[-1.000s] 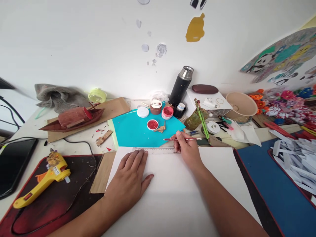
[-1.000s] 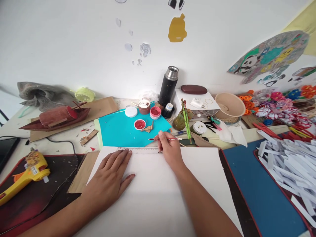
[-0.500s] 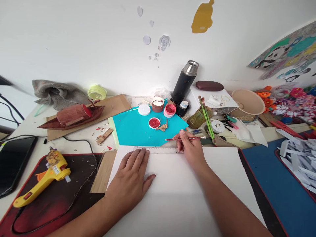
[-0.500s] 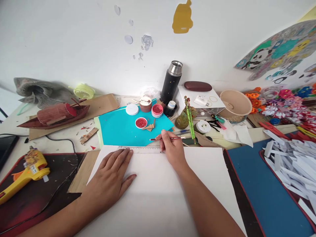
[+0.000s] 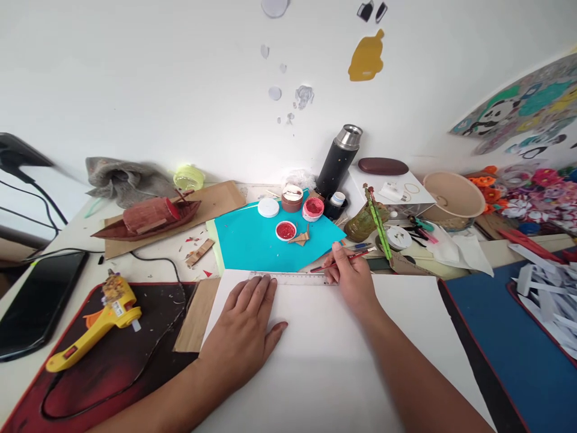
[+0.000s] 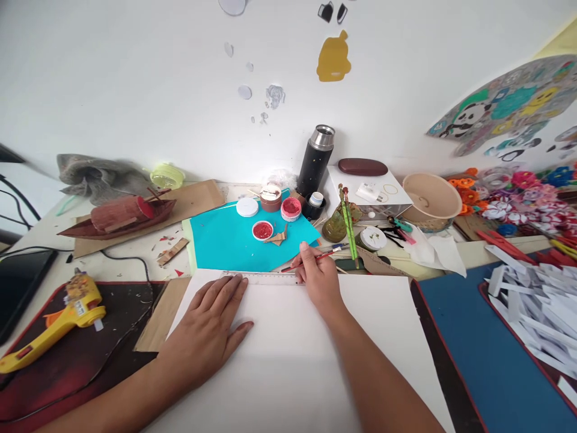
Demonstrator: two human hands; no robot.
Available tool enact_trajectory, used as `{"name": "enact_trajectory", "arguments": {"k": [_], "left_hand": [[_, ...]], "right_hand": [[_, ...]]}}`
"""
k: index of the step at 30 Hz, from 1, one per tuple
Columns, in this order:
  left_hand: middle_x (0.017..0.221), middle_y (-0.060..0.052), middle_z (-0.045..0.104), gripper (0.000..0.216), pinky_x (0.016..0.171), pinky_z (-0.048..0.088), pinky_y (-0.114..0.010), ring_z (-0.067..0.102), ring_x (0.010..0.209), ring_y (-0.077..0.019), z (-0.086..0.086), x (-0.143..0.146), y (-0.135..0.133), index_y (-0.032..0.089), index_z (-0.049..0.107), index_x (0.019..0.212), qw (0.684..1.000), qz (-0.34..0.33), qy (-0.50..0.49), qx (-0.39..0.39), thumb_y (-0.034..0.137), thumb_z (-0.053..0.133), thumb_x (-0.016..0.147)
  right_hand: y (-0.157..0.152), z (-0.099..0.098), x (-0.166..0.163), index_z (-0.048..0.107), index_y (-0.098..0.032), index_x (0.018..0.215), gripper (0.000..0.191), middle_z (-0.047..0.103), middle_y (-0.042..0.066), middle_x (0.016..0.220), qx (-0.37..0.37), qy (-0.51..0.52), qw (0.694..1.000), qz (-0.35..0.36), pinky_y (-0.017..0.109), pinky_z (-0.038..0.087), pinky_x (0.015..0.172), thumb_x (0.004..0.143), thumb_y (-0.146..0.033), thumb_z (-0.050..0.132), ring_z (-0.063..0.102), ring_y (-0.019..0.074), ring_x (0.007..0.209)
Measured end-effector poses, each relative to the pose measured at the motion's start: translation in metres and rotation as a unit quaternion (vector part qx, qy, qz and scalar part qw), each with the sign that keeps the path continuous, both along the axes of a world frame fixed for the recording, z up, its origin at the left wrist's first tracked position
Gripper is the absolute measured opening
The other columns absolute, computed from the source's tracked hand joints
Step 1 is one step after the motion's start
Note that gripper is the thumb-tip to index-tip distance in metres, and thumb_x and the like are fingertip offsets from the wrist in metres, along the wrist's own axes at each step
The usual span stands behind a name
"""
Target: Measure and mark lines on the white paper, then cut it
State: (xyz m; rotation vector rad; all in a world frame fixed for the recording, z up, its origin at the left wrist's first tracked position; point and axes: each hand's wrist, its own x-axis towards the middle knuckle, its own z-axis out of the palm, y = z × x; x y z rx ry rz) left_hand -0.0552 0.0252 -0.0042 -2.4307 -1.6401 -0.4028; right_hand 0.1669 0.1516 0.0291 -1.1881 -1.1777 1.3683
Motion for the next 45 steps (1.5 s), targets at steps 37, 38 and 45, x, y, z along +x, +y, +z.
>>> {"name": "enact_trajectory", "arguments": {"k": [37,38,45], "left_hand": [[0.148,-0.024,0.067,0.065,0.117,0.041,-0.054,0.060,0.135,-0.0386,0.006,-0.002,0.003,0.000,0.057,0.152,1.000,-0.020,0.003,0.011,0.048,0.040,0.113],[0.147,-0.024,0.067,0.065,0.117,0.041,-0.054,0.060,0.135,-0.0387,0.006,-0.002,0.003,0.000,0.057,0.152,1.000,-0.020,0.003,0.011,0.048,0.039,0.113],[0.149,-0.023,0.067,0.064,0.118,0.043,-0.055,0.060,0.137,-0.0386,0.005,-0.002,0.002,0.003,0.057,0.154,1.000,-0.015,-0.007,-0.005,0.049,0.039,0.113]], "right_hand": [[0.000,-0.001,0.001,0.076,-0.020,0.080,0.068,0.064,0.000,0.057,-0.011,-0.026,0.998,0.048,0.027,0.037,0.047,0.083,-0.088,0.072,0.057,0.0144,0.048],[0.000,-0.001,0.001,0.076,-0.020,0.080,0.068,0.063,0.000,0.057,-0.006,-0.031,0.998,0.049,0.027,0.037,0.047,0.084,-0.087,0.072,0.057,0.0145,0.049],[-0.001,-0.004,0.002,0.072,-0.020,0.072,0.067,0.056,-0.002,0.048,0.006,-0.060,0.997,0.056,0.028,0.041,0.050,0.091,-0.085,0.067,0.053,0.0142,0.047]]}}
